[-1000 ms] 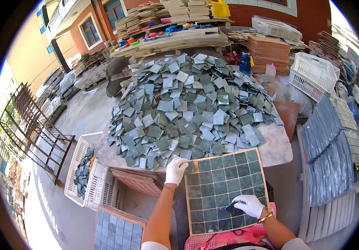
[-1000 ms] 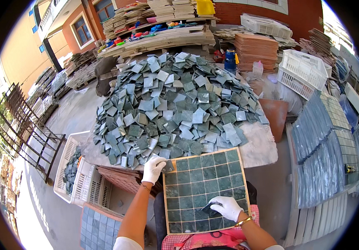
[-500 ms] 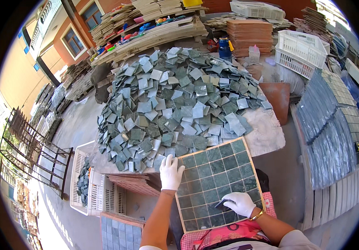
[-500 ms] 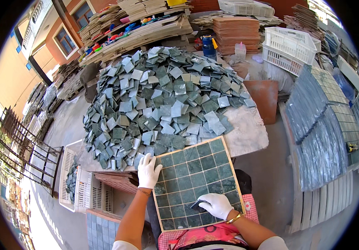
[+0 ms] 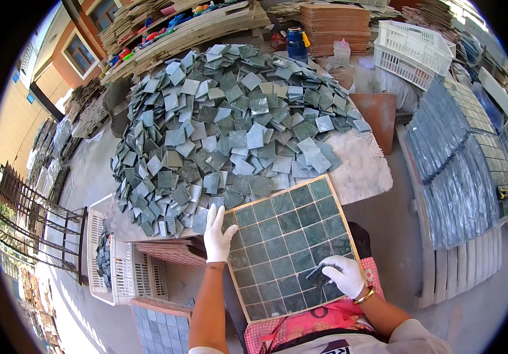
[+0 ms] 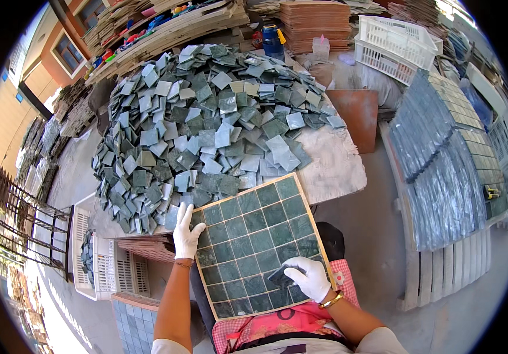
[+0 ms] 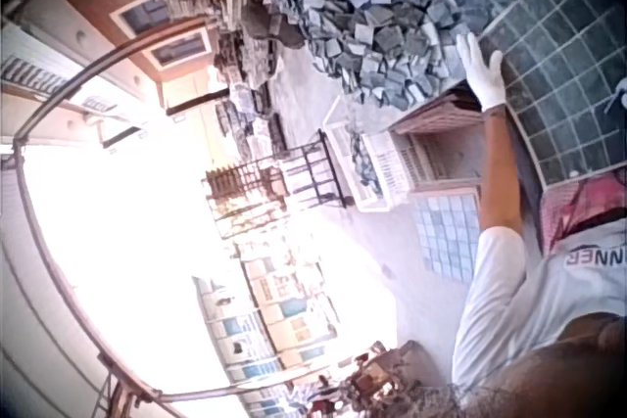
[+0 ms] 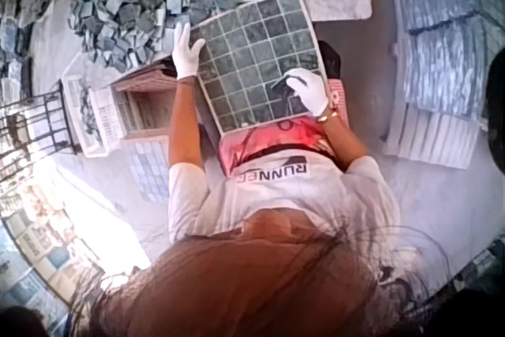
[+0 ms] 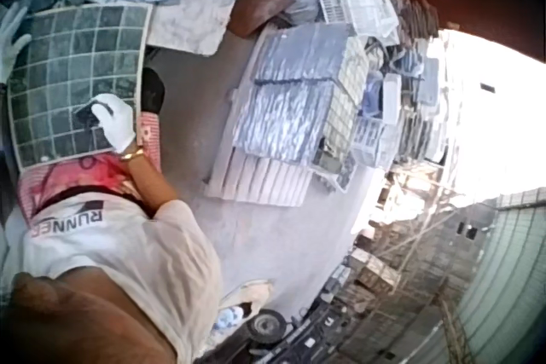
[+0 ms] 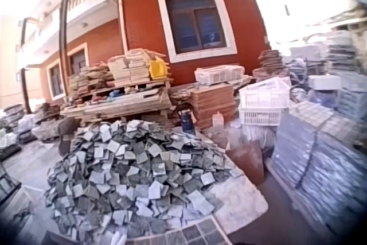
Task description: The person arranges small green square tiles into a grid on a wooden board, then flips the board to reveal the completed tile sheet. They repeat the process by placing loose tiles onto an orange board and arranging them into a grid pattern.
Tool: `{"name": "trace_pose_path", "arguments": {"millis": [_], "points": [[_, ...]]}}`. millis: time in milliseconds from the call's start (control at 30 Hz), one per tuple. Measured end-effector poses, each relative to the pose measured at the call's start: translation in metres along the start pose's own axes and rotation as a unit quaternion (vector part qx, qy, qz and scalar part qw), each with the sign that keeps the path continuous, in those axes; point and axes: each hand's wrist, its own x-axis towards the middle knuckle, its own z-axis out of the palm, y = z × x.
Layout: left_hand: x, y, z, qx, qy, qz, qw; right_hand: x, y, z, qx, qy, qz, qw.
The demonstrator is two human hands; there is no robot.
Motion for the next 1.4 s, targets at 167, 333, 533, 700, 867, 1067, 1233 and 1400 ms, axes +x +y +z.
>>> {"name": "trace_pose_path", "arguments": {"millis": [167, 333, 533, 700, 867, 1067, 1233, 1400], "points": [[-0.026, 0.006, 0.016, 0.167, -0.007, 0.018, 0.986, 0.005, -0.002, -0.001, 0.048, 0.023, 0.019, 0.998], [-0.029, 0.021, 0.015, 0.225, -0.060, 0.003, 0.972, 0.004, -0.002, -0.004, 0.058, 0.028, 0.011, 0.998], [-0.015, 0.020, 0.016, 0.239, -0.068, 0.000, 0.969, 0.005, -0.001, -0.003, 0.053, 0.033, 0.010, 0.998], [-0.050, 0.035, 0.027, 0.240, -0.008, -0.012, 0.971, 0.001, 0.005, -0.009, 0.067, 0.044, -0.014, 0.997], [-0.056, 0.036, 0.022, 0.201, -0.002, -0.007, 0.980, 0.001, 0.006, -0.005, 0.043, 0.044, -0.011, 0.998], [-0.049, 0.032, 0.017, 0.185, -0.014, 0.004, 0.983, 0.003, 0.006, 0.000, 0.027, 0.046, -0.014, 0.998], [-0.060, 0.041, 0.018, 0.195, -0.004, -0.002, 0.981, 0.000, 0.009, -0.002, 0.023, 0.053, -0.024, 0.998], [-0.038, 0.032, 0.014, 0.198, -0.032, -0.003, 0.980, 0.001, 0.000, 0.003, 0.007, 0.046, -0.018, 0.999]]}}
